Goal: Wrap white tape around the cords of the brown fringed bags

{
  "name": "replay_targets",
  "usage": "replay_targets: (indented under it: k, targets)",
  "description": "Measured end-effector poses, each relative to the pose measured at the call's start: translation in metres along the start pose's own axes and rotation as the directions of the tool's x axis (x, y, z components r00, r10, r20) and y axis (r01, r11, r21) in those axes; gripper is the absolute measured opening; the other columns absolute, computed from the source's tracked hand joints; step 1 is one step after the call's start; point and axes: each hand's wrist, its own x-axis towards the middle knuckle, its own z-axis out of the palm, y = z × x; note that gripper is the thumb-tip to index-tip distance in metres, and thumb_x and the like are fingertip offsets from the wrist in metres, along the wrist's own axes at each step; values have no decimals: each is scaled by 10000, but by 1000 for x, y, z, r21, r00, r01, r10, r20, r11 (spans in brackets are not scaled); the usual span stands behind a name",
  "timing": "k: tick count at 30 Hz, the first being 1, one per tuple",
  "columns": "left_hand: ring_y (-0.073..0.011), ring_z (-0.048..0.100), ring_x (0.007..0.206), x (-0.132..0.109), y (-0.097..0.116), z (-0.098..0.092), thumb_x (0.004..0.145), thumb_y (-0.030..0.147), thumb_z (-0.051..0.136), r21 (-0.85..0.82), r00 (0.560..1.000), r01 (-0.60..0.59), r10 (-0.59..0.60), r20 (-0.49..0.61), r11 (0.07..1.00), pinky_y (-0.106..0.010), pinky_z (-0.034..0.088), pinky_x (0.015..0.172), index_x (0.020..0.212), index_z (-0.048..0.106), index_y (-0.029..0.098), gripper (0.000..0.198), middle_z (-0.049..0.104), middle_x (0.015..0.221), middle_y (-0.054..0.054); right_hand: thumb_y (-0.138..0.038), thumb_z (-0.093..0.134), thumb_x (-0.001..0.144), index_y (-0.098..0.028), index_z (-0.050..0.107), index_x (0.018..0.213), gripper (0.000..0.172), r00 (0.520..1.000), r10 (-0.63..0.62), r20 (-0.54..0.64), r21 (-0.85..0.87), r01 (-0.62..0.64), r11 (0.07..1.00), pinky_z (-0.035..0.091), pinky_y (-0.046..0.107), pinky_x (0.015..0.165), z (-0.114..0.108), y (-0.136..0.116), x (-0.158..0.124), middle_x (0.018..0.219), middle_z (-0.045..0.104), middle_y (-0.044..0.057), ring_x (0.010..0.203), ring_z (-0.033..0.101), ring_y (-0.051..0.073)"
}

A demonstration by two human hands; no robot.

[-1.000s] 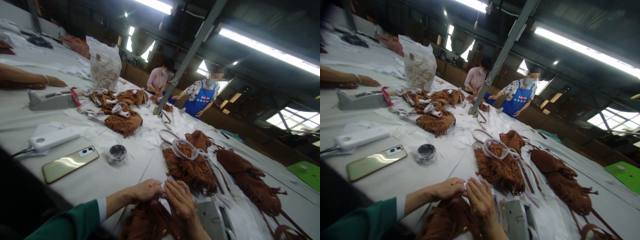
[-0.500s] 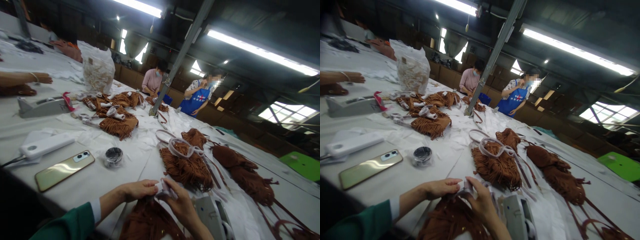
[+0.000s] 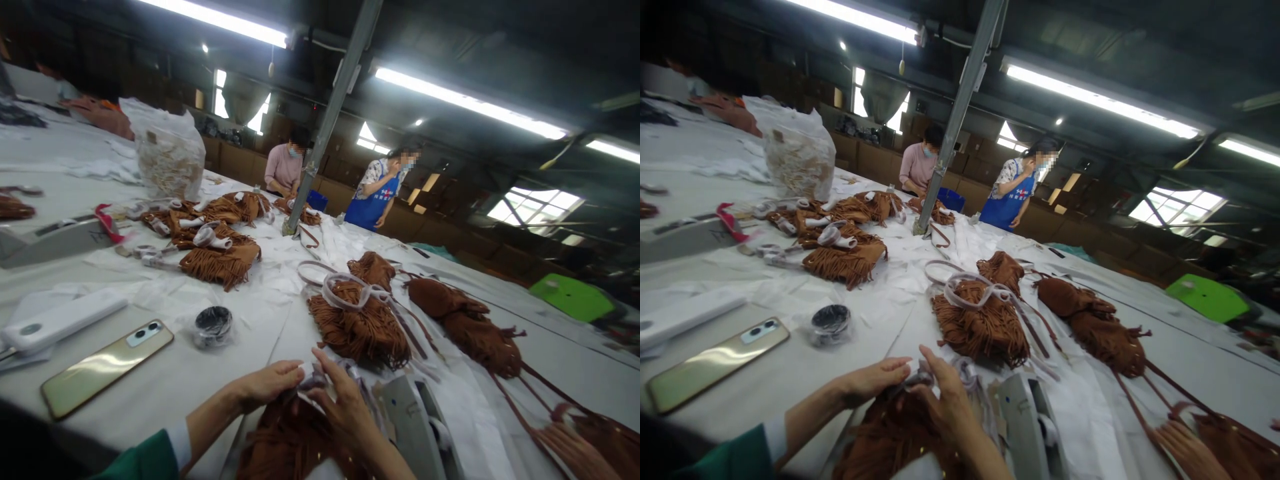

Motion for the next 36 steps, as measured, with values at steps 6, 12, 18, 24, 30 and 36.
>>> replay_targets:
  k: [6, 12, 18, 24, 30, 36]
  targets:
    - [-76, 451, 460, 3, 12, 6, 858, 632, 400, 227, 997, 35, -48, 52, 973, -189, 291, 439, 1115, 526, 139, 570, 578, 642, 16, -115, 553, 831, -220, 589, 1146, 334, 998, -54, -26, -61, 52, 997, 510, 296, 831, -8, -14, 3, 1026, 689, 60, 952, 635, 180]
    - [-73, 397, 447, 0, 5, 16, 791, 681, 454, 291, 991, 77, -42, -125, 954, -196, 289, 427, 932, 525, 158, 547, 487, 587, 62, -142, 502, 870, -211, 535, 1236, 374, 997, 3, -83, -96, -11, 995, 502, 305, 869, -6, -19, -8, 1112, 679, 65, 1017, 629, 170]
    - [-83, 396, 463, -9, -9, 14, 747, 693, 505, 257, 967, 127, -62, -248, 958, -194, 268, 441, 879, 534, 176, 535, 474, 570, 69, -359, 488, 882, -176, 592, 1180, 365, 818, 417, -395, -11, -458, 889, 492, 373, 899, -87, 18, -73, 1114, 669, 103, 1015, 629, 219]
    - [-86, 394, 433, -2, -15, 17, 706, 721, 526, 278, 968, 90, -18, -251, 956, -202, 260, 429, 768, 501, 185, 541, 460, 547, 73, -508, 502, 787, -145, 701, 714, 421, 527, 759, -383, 77, -800, 595, 482, 321, 677, -155, 51, -172, 723, 701, 79, 748, 635, 244]
    - [-90, 411, 435, -3, -24, 20, 730, 717, 505, 343, 961, 65, 34, -275, 937, -202, 291, 433, 752, 504, 182, 536, 459, 539, 71, -504, 569, 700, -128, 645, 519, 423, 524, 840, -137, 194, -818, 542, 376, 243, 524, -147, 53, -196, 467, 569, -2, 524, 519, 146]
    - [-99, 396, 426, -5, -32, 22, 722, 718, 513, 363, 941, 44, 83, -327, 931, -209, 292, 420, 785, 513, 188, 534, 454, 522, 72, -416, 643, 590, -118, 672, 549, 303, 459, 882, -106, 334, -819, 466, 372, 239, 536, -142, 53, -193, 476, 578, 1, 507, 495, 127]
